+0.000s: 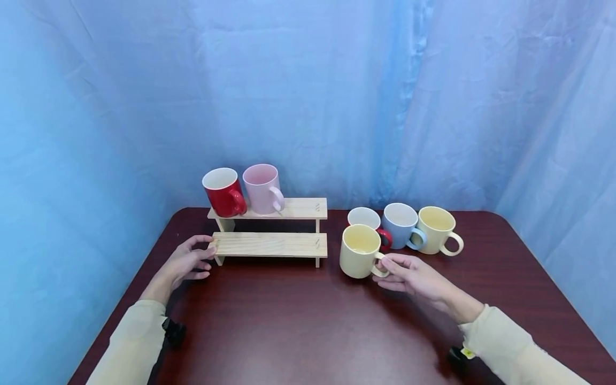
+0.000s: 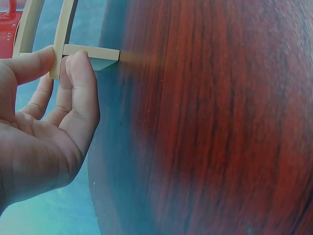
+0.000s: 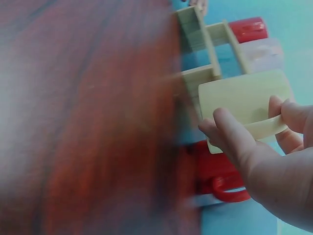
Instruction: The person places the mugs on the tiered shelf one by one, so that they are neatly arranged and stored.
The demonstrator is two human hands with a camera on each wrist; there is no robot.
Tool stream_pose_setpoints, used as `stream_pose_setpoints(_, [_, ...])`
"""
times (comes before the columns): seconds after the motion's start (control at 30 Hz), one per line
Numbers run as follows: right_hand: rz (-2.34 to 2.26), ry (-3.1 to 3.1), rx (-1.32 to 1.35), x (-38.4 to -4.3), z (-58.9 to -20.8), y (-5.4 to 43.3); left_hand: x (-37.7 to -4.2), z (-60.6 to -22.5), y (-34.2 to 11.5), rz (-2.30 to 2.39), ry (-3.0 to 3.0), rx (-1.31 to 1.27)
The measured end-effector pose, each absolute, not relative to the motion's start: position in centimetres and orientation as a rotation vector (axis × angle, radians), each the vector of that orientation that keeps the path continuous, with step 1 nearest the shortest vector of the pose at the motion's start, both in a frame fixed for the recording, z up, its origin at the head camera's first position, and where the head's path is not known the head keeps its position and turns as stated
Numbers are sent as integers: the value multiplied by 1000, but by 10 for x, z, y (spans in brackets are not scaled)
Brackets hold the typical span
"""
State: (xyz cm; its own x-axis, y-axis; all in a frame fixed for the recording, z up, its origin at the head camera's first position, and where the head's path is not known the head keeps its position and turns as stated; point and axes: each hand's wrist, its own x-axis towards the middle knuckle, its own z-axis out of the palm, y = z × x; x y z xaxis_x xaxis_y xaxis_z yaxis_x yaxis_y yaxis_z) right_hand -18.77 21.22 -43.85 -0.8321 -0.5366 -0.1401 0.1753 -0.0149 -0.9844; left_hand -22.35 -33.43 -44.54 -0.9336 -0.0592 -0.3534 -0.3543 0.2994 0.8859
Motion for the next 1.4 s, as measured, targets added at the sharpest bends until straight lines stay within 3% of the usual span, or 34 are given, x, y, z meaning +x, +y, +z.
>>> stream_pose_setpoints(0.5, [-1917, 1823, -355, -198, -378, 193, -226, -446, -334, 1677, 2298, -367])
stream_pose_setpoints(1.4, [-2019, 1882, -390, -252, -321, 117, -224, -446, -334, 1690, 2292, -358])
